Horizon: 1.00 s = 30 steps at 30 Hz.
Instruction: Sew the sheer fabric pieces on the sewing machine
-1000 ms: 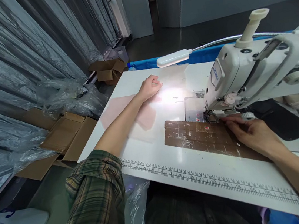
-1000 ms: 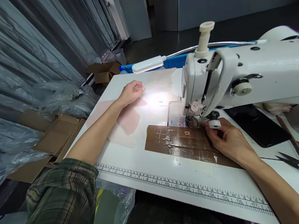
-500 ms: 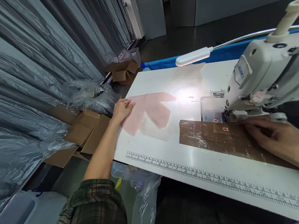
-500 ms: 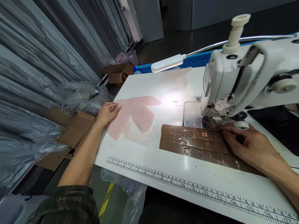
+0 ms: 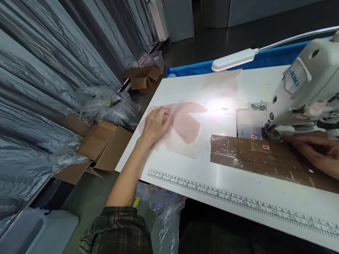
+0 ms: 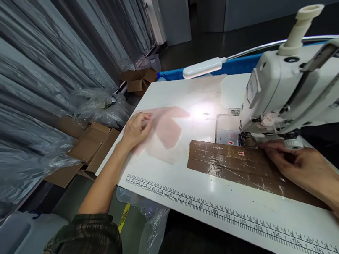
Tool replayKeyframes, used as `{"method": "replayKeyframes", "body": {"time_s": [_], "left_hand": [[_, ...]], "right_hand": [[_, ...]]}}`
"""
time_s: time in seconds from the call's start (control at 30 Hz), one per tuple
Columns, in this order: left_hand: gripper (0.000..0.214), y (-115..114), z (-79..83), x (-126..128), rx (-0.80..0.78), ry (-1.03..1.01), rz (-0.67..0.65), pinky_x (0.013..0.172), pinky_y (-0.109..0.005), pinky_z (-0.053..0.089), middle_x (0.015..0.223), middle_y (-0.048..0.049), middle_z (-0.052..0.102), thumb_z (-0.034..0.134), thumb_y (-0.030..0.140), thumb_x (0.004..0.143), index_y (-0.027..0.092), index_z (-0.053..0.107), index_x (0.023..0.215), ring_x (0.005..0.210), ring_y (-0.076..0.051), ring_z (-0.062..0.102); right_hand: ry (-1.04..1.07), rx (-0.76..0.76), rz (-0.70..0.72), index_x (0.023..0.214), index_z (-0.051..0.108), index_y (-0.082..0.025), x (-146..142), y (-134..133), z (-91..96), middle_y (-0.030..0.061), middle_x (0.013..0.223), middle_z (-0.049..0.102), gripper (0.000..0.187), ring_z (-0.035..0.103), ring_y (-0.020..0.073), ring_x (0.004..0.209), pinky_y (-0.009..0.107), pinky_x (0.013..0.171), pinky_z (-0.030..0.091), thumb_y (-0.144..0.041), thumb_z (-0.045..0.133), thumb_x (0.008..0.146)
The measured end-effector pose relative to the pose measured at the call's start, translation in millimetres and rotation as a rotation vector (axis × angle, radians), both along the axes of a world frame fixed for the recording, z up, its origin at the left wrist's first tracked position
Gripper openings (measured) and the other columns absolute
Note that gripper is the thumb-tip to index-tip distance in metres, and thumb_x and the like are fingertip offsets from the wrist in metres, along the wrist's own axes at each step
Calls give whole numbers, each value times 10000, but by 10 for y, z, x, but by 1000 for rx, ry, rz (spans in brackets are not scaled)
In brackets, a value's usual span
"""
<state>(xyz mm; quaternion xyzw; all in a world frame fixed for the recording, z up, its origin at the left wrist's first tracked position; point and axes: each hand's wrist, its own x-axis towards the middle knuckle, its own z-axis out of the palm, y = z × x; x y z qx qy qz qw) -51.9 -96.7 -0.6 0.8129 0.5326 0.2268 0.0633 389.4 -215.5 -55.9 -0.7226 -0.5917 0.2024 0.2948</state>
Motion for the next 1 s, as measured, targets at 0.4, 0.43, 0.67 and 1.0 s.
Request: {"method": "replayKeyframes", "body": {"time_s": [0.4, 0.43, 0.67, 1.0], "left_hand": [[99, -1167, 280, 1606, -575, -307, -954, 787, -344, 623, 996, -73, 716, 587, 329, 917, 316, 516, 984, 979, -190, 717], [135, -1144, 312, 1601, -571, -353, -921, 785, -342, 616, 1006, -76, 709, 616, 324, 901, 296, 528, 1000, 993, -198, 713], [270, -642, 27, 1398, -573, -509, -620, 738, -253, 538, 944, -36, 643, 710, 267, 834, 177, 557, 1038, 831, -125, 634], [404, -415, -371, 1404, 315, -55, -448, 927, -447, 549, 1296, -193, 571, 533, 125, 936, 107, 473, 1335, 1154, -274, 594]], "right_hand": [[208, -223, 647, 1458, 530, -442, -489, -603, 369, 51, 1306, 697, 803, 676, 346, 1160, 436, 971, 596, -541, 798, 708], [241, -373, 651, 1413, 581, -434, -418, -617, 332, 62, 1141, 753, 754, 724, 338, 1012, 425, 871, 634, -561, 794, 701], [619, -704, 641, 1317, 648, -209, -17, -300, 424, 85, 883, 735, 611, 714, 211, 730, 301, 596, 573, -559, 710, 820], [197, -288, 188, 684, 651, -197, -118, 23, 379, 39, 626, 686, 484, 656, 194, 661, 326, 656, 500, -654, 622, 841]]}}
